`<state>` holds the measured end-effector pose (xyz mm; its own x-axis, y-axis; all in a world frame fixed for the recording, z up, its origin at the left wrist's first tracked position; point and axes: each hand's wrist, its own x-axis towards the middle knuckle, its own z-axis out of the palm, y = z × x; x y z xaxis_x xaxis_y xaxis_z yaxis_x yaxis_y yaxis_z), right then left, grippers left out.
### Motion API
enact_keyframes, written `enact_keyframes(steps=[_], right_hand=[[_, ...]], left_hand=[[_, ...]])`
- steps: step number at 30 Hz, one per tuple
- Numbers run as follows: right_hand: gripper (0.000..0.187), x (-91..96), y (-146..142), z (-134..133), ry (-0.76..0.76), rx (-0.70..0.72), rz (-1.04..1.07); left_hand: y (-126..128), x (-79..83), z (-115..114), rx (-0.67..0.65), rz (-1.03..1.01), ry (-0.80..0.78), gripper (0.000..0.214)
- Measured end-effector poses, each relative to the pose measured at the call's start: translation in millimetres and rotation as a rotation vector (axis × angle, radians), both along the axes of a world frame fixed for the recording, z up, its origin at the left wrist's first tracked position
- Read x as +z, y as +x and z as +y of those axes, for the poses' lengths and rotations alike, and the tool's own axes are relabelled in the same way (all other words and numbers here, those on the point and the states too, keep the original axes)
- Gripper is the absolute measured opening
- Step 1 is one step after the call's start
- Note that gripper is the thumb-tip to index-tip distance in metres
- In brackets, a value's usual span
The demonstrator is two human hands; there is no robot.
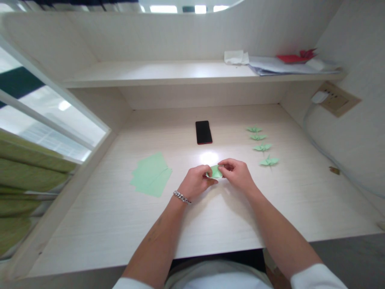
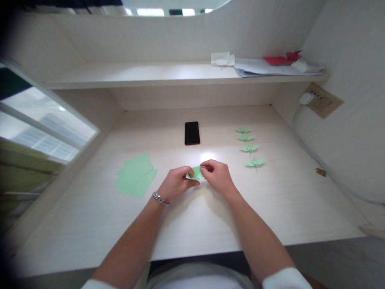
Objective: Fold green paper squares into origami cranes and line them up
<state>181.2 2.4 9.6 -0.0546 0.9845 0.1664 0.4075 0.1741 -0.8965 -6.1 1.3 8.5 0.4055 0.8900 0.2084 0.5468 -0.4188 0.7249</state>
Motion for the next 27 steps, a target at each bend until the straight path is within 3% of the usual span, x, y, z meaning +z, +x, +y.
enact_keyframes(steps=[4, 7, 10, 13, 20, 27], right_hand=[[0.013, -1.7, -3.0, 1.1, -0.162, -0.018, 0.245], [0.020, -1.4, -1.0, 1.9, -0.214, 0.032, 0.302], [0.026, -0.8, 1.4, 1.7, -0.176, 0.105, 0.217], [0.016, -1.3, 0.1, 0.8, -0.120, 0.099, 0.103], [0.011, -2.5, -11.4, -2.8, -0.044, -0.095, 0.151], [0.016, -5.9, -21.4, -7.4, -0.030, -0.169, 0.269]], left_hand=[[1.5, -1.3, -0.4, 0.054, -0.165, -0.062, 0.018], [2.6, -1.5, -0.4, 0.036, -0.133, -0.044, 0.015], [2.3, -1.8, -0.1, -0.012, -0.067, -0.016, 0.012], [1.2, -2.3, 0.4, -0.058, -0.069, -0.016, 0.012], [9.5, -1.5, -2.3, 0.062, -0.372, -0.180, 0.064], [20.0, -3.1, -7.3, 0.146, -0.404, -0.076, 0.047]])
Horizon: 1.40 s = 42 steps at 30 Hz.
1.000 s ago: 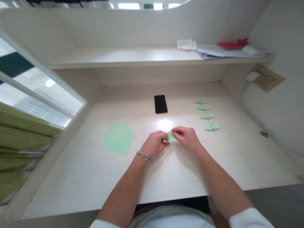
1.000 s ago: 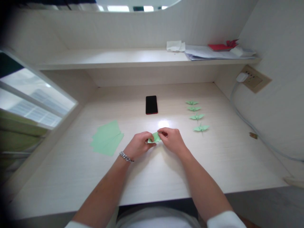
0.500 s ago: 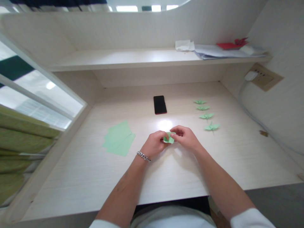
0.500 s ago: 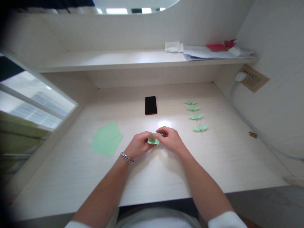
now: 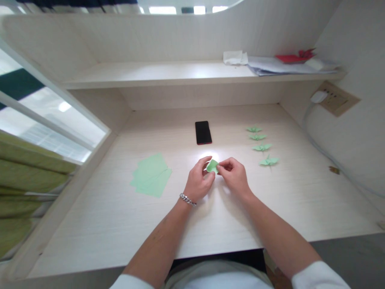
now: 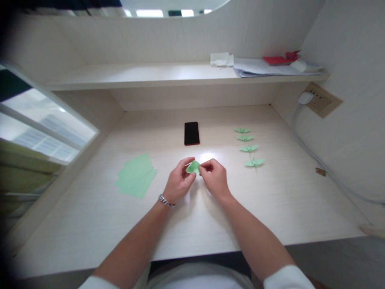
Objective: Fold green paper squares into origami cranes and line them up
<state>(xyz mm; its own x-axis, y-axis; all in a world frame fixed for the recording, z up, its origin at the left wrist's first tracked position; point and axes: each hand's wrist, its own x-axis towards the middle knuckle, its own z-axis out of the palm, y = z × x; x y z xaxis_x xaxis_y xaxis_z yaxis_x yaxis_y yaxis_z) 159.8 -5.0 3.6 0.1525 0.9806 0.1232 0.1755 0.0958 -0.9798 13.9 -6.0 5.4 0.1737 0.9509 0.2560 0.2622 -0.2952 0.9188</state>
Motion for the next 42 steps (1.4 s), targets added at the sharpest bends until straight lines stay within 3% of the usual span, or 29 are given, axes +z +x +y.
enact_keyframes(steps=[6, 15, 23, 31, 42], right_hand=[[0.027, -6.2, -15.2, -1.7, -0.063, 0.086, 0.164], [0.029, -4.0, -20.2, -6.4, -0.040, 0.185, 0.146], [0.023, -4.5, -19.8, -4.6, -0.030, 0.142, 0.112], [0.019, 1.8, -13.9, -6.2, 0.103, 0.078, -0.044], [0.021, 3.9, -8.8, -4.7, 0.193, 0.033, -0.184]], left_hand=[[1.3, -8.3, 4.0, 0.158, -0.122, 0.071, 0.054], [5.0, -12.5, 8.3, 0.236, -0.324, -0.001, 0.032], [5.9, -10.4, 8.1, 0.149, -0.375, -0.012, 0.034], [-1.4, -9.7, 9.9, 0.145, -0.211, -0.018, 0.025], [-10.0, 5.5, 1.6, 0.170, 0.178, 0.254, 0.019]])
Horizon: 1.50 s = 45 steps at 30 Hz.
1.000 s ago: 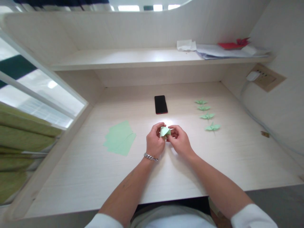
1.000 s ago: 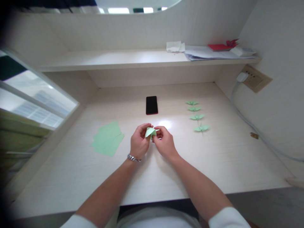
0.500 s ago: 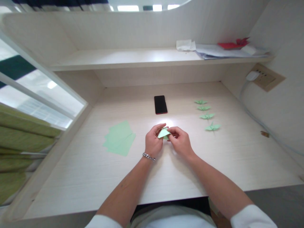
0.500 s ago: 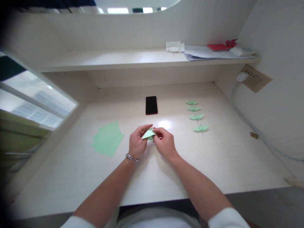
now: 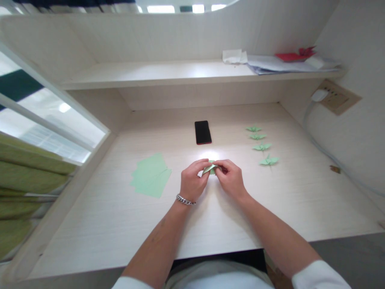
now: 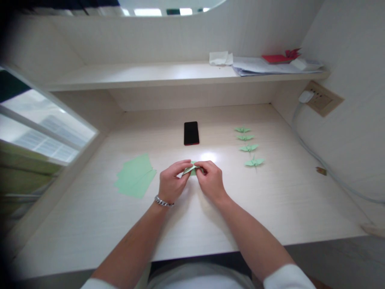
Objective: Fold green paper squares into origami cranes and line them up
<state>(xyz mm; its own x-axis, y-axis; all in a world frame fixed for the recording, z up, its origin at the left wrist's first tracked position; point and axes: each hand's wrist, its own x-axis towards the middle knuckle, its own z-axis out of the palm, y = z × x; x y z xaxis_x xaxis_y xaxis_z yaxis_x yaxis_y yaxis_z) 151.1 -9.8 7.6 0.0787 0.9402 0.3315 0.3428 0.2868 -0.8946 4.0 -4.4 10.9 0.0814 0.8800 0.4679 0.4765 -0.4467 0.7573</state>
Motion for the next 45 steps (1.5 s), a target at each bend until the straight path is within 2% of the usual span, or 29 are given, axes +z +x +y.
enact_keyframes(steps=[3, 7, 12, 17, 23, 30, 36, 45], right_hand=[[0.020, 3.2, 0.3, -1.1, 0.010, 0.002, -0.008], [0.018, 0.3, -1.4, -1.3, -0.042, 0.049, 0.084], [0.017, -3.7, -1.5, -0.7, -0.096, 0.080, 0.137], [0.019, -4.2, -0.1, 1.3, -0.136, 0.109, 0.126], [0.024, -3.9, -2.9, 1.6, -0.273, 0.136, 0.350], [0.026, -2.8, -2.9, 3.0, -0.345, 0.114, 0.443], [0.029, -3.9, -1.7, 4.0, -0.371, 0.087, 0.419], [0.031, -3.0, -2.1, 2.6, -0.390, 0.143, 0.412]], left_hand=[[-1.3, -0.6, 0.6, 0.036, 0.062, -0.025, 0.016], [-3.4, -0.5, 1.8, 0.033, 0.095, -0.044, 0.016], [-5.5, -0.2, 3.0, -0.009, 0.058, -0.006, 0.019], [-5.7, -2.2, 3.6, 0.029, 0.013, -0.033, 0.018], [-4.3, -1.5, 3.0, 0.040, -0.020, -0.058, 0.018], [-5.6, -4.0, 4.0, 0.039, -0.011, -0.047, 0.017], [-4.9, -3.1, 4.8, -0.056, -0.100, 0.009, 0.018], [-5.8, 0.2, 3.0, 0.027, -0.078, -0.115, 0.017]])
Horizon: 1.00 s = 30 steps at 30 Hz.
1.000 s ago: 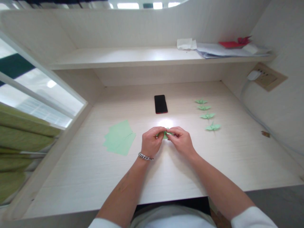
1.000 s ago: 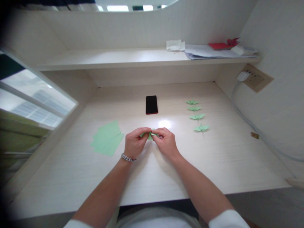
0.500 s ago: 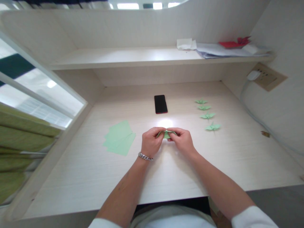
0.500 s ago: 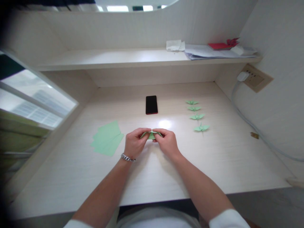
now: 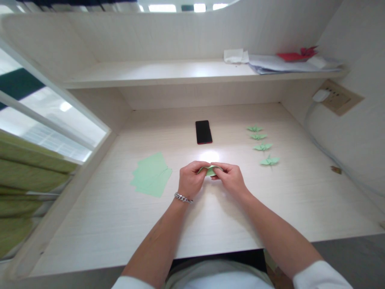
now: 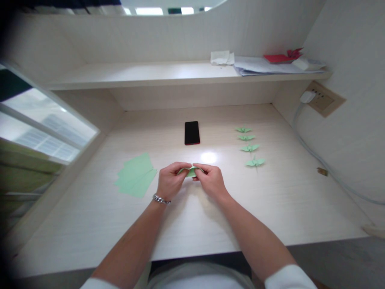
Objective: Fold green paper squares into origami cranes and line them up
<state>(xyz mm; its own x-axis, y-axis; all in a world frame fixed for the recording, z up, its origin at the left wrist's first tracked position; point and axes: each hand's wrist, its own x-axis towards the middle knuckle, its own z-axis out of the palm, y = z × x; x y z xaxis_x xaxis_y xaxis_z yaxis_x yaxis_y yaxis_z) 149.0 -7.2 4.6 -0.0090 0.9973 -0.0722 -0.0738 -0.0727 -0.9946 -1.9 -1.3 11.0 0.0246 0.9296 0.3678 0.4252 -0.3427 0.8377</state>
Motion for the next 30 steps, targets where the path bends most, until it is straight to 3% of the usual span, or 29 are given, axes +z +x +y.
enact_keyframes(steps=[8, 16, 23, 27, 30], right_hand=[[0.032, 1.5, 3.0, 0.1, -0.007, 0.053, 0.003], [0.040, 0.9, 8.1, 3.1, -0.076, 0.152, 0.087], [0.040, -2.0, 6.4, 3.9, -0.071, 0.157, 0.071], [0.038, 0.7, 5.3, 2.2, -0.028, 0.177, -0.012], [0.031, 4.9, 5.9, -0.1, 0.099, 0.124, -0.193]], left_hand=[[-3.6, 0.6, 2.0, -0.027, -0.051, -0.078, 0.017], [-2.1, -0.1, 1.7, -0.044, 0.019, -0.028, 0.022], [5.5, -6.9, 4.5, -0.036, -0.218, -0.143, 0.044], [7.2, -9.1, 6.3, -0.023, -0.284, -0.167, 0.047], [7.0, -8.5, 6.2, -0.035, -0.304, -0.183, 0.046]])
